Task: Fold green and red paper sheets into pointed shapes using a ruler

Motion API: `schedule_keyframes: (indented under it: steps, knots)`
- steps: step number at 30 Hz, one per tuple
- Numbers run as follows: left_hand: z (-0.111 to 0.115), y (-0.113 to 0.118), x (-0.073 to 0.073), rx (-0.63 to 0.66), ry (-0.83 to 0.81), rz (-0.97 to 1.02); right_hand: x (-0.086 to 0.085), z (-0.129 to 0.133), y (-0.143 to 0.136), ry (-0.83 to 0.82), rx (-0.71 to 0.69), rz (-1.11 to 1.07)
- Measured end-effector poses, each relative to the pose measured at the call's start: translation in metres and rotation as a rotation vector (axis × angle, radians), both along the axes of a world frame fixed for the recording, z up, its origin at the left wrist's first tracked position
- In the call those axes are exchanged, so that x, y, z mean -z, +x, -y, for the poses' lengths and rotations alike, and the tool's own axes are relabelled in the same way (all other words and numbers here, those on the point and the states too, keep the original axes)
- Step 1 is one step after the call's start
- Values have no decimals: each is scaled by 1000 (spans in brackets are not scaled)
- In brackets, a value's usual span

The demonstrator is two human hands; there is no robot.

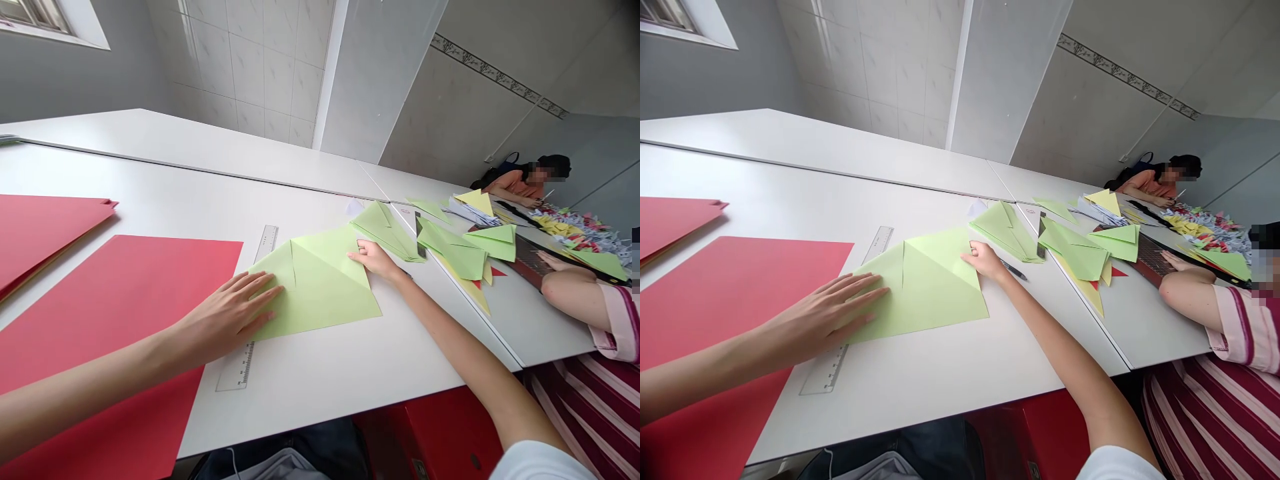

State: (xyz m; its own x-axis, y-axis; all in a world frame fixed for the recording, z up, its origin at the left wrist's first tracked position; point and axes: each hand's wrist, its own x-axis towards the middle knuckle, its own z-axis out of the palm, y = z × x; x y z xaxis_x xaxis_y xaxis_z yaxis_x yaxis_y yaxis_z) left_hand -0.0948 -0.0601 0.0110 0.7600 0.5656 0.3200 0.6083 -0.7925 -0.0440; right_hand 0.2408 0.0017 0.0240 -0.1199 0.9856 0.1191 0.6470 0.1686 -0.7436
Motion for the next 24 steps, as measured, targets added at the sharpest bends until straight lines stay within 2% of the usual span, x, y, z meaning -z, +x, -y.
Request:
schedule_keyframes:
  steps: [4,8,16,24]
  knots:
    - [1,0,-1,47,90,-12,10,9,5,-26,45,-1]
    - [2,0,-1,79,124,-1,15,12,3,29,126,96]
    - [12,1,-1,135,120,44,15,17,-4,97,224,304]
    - [12,0,-2,186,125,70,16,23,-1,107,248,322]
